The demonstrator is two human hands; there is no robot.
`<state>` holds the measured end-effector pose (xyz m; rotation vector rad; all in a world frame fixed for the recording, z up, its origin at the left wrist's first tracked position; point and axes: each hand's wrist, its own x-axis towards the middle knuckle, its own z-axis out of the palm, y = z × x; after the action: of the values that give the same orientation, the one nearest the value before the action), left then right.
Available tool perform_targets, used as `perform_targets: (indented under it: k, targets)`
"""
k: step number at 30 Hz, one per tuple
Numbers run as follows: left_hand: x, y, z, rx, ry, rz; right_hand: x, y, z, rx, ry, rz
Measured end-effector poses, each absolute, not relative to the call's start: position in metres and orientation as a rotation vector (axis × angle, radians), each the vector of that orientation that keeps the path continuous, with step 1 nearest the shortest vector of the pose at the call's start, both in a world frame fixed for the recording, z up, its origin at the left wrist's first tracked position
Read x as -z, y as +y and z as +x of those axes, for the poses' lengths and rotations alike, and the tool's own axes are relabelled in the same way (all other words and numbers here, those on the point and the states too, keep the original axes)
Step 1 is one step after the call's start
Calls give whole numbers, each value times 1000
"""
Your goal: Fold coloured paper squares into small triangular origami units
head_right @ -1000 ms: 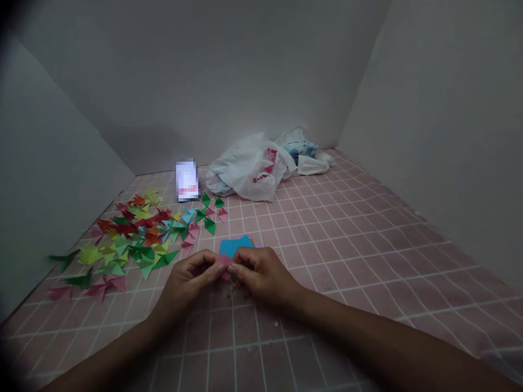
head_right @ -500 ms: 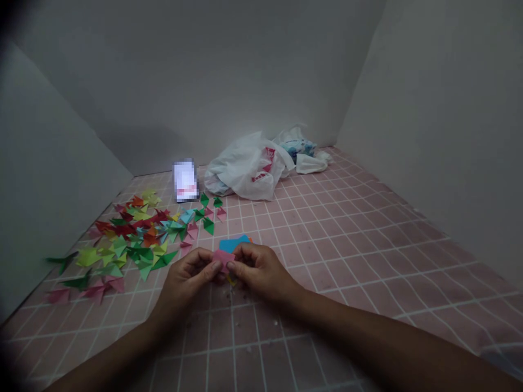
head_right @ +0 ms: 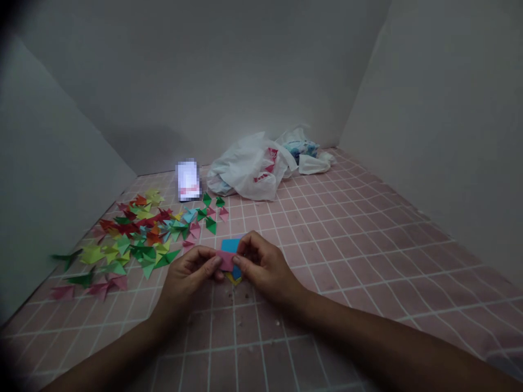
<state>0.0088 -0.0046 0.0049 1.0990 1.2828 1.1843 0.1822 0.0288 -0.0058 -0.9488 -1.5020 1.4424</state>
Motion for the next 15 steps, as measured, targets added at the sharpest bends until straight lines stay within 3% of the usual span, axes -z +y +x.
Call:
perform_targets:
  k: [15]
  targets:
    - [-8,-7,12,-1270,1284,1110,5,27,180,-1397,-1534,-956]
